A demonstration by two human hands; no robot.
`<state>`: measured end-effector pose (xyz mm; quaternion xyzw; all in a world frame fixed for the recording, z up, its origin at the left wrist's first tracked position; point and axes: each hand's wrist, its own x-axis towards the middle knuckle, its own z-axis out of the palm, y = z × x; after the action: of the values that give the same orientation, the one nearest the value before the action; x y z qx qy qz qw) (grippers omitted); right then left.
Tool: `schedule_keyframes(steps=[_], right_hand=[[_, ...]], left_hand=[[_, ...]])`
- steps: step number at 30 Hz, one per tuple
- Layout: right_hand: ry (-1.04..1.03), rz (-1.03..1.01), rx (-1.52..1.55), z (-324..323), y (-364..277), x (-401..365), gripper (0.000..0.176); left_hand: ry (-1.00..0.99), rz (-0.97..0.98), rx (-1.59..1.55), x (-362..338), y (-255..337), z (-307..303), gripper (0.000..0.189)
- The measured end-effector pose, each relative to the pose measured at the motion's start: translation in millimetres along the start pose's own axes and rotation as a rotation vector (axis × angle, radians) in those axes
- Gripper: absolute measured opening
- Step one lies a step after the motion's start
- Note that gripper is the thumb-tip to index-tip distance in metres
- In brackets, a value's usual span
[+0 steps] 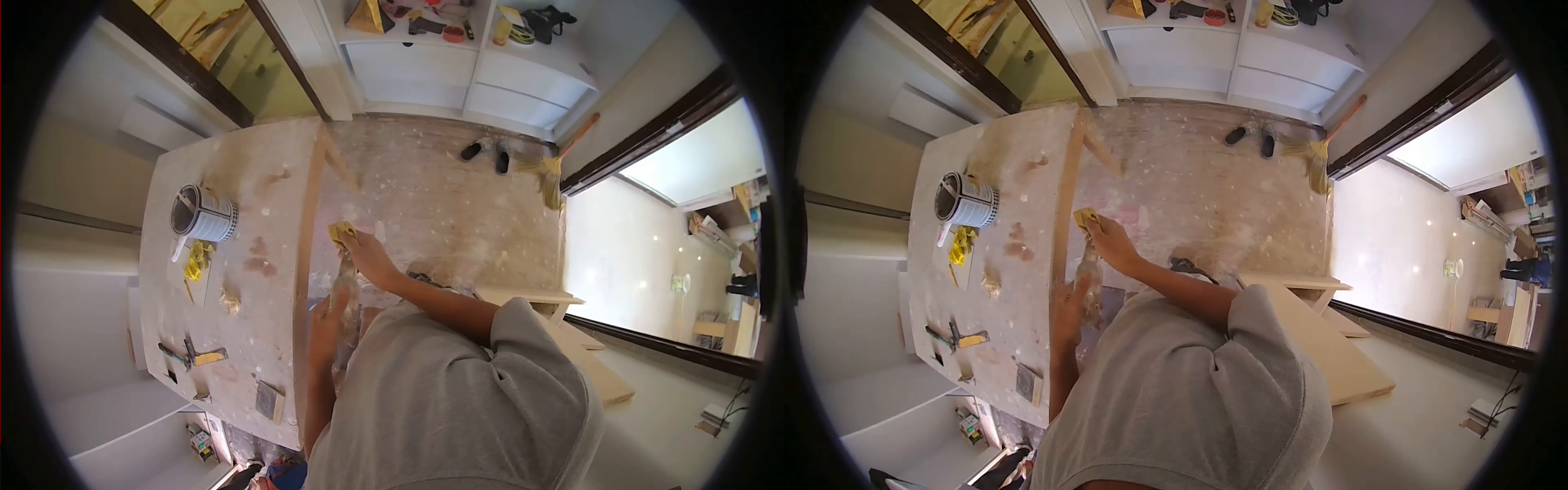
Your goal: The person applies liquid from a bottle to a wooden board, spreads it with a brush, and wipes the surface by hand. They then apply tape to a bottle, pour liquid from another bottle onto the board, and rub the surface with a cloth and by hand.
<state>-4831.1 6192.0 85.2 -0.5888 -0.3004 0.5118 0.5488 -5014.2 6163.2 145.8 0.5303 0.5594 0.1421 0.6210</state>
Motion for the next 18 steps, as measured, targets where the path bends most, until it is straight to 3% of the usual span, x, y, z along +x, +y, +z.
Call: schedule_keyframes(steps=[2, 5, 8, 9, 10, 13, 14, 16, 18], right_hand=[[-0.005, -0.035, -0.044, 2.0, 3.8, 2.5, 0.045], [-0.012, 0.059, 0.123, 12.0, 9.7, 9.2, 0.043], [-0.018, 0.057, -0.014, 17.4, -10.0, 3.5, 0.043], [0.152, -0.369, -0.259, 16.7, 6.4, 7.0, 0.043], [0.155, -0.495, -0.329, 14.1, 16.2, 11.3, 0.042], [-0.174, -0.093, 0.093, 12.0, -4.4, -3.9, 0.039], [-0.214, -0.128, 0.02, 14.7, -8.8, 7.9, 0.042], [-0.213, -0.391, -0.241, 34.9, -16.9, 13.9, 0.048], [-0.201, -0.588, -0.374, 57.0, -23.3, 12.3, 0.056]], left_hand=[[-0.056, -0.118, -0.262, -8.3, 9.2, 1.6, 0.05], [-0.177, -0.21, -0.458, -12.2, 13.0, -4.5, 0.057], [-0.1, -0.022, -0.225, -20.1, 9.9, 4.0, 0.066], [-0.06, 0.07, -0.134, -10.7, -16.5, 9.7, 0.069], [0.027, 0.154, -0.051, -5.2, -42.2, 12.6, 0.074], [0.036, 0.165, 0.126, -3.5, -62.2, 21.6, 0.099], [0.034, 0.19, 0.095, -12.6, -60.3, 28.6, 0.108], [0.194, 0.269, 0.009, -44.7, -25.1, 22.5, 0.109], [0.265, 0.402, -0.143, -24.5, -52.1, 24.3, 0.105]])
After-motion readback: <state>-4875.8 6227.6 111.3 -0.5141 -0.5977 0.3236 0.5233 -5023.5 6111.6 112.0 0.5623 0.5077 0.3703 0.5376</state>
